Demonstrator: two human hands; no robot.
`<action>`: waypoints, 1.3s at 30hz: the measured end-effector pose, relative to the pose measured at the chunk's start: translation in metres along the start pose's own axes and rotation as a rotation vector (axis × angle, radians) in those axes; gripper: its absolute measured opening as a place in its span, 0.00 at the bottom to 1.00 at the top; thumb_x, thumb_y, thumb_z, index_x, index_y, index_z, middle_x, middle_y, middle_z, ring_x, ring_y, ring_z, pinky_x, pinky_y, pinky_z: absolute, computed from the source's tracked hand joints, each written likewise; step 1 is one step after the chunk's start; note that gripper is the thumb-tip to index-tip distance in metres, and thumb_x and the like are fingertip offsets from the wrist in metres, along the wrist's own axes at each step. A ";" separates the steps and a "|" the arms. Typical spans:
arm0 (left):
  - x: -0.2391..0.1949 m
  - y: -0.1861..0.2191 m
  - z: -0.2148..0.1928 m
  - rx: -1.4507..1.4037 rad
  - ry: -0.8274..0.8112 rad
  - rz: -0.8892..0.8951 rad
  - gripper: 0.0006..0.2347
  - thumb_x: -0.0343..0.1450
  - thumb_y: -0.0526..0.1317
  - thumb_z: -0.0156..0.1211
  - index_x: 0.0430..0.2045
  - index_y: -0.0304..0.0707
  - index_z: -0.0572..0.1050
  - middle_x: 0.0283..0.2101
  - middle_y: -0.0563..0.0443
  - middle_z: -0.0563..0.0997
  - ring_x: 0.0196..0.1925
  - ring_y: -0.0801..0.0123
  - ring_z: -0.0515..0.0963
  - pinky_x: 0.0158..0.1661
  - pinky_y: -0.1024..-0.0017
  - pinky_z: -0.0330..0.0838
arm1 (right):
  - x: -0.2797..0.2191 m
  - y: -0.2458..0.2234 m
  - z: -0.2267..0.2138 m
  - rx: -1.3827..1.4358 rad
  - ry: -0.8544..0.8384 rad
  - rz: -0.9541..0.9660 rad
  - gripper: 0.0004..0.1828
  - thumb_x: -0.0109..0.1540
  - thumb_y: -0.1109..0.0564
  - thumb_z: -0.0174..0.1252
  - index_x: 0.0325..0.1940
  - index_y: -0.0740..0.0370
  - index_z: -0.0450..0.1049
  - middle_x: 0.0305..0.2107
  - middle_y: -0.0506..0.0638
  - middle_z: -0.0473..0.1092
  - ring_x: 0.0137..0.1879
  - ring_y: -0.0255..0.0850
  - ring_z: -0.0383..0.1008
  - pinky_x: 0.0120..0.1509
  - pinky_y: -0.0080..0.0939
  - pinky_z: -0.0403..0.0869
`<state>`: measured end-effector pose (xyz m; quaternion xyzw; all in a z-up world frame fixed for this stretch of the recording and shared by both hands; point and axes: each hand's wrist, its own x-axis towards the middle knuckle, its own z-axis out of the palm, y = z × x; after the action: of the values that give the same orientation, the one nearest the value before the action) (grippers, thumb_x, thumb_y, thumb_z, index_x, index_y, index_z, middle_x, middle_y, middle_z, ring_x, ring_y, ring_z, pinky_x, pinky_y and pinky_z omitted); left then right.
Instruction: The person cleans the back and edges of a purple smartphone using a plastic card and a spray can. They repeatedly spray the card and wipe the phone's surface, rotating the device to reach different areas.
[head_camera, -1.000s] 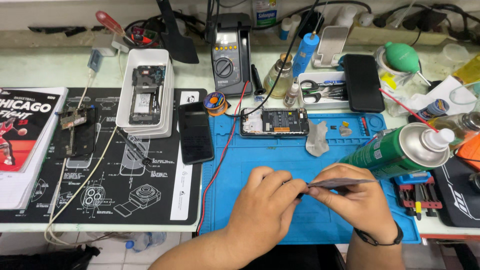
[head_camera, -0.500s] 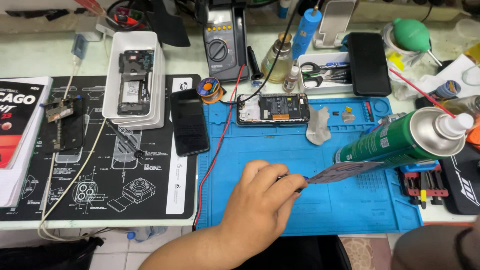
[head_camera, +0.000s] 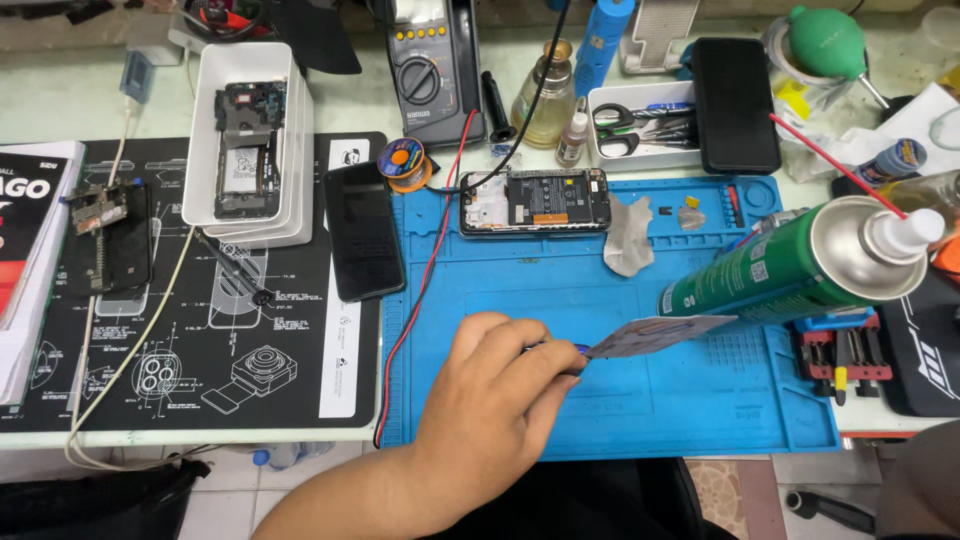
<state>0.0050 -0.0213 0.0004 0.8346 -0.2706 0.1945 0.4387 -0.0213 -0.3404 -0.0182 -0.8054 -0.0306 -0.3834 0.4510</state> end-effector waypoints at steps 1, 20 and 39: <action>-0.001 0.001 -0.001 0.004 0.009 0.000 0.11 0.66 0.33 0.71 0.39 0.41 0.78 0.41 0.50 0.76 0.47 0.53 0.74 0.48 0.62 0.70 | -0.001 -0.001 -0.002 0.000 -0.012 -0.003 0.46 0.56 0.51 0.73 0.69 0.71 0.58 0.58 0.57 0.67 0.65 0.46 0.70 0.72 0.45 0.69; 0.008 -0.017 0.017 0.001 -0.005 0.049 0.11 0.61 0.37 0.77 0.33 0.47 0.81 0.38 0.54 0.77 0.45 0.57 0.76 0.47 0.62 0.74 | 0.076 0.019 0.041 0.114 -0.017 -0.129 0.49 0.58 0.49 0.74 0.74 0.67 0.54 0.61 0.55 0.62 0.68 0.43 0.65 0.76 0.44 0.66; 0.015 -0.028 -0.009 -0.065 0.002 -0.075 0.17 0.64 0.36 0.73 0.43 0.38 0.74 0.45 0.47 0.80 0.51 0.51 0.76 0.51 0.61 0.70 | 0.046 0.005 0.031 -0.082 -0.215 -0.153 0.53 0.61 0.47 0.75 0.79 0.63 0.50 0.65 0.53 0.58 0.72 0.40 0.61 0.79 0.43 0.63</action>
<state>0.0331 -0.0050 -0.0042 0.8292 -0.2449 0.1698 0.4730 0.0308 -0.3339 -0.0013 -0.8549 -0.1241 -0.3292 0.3812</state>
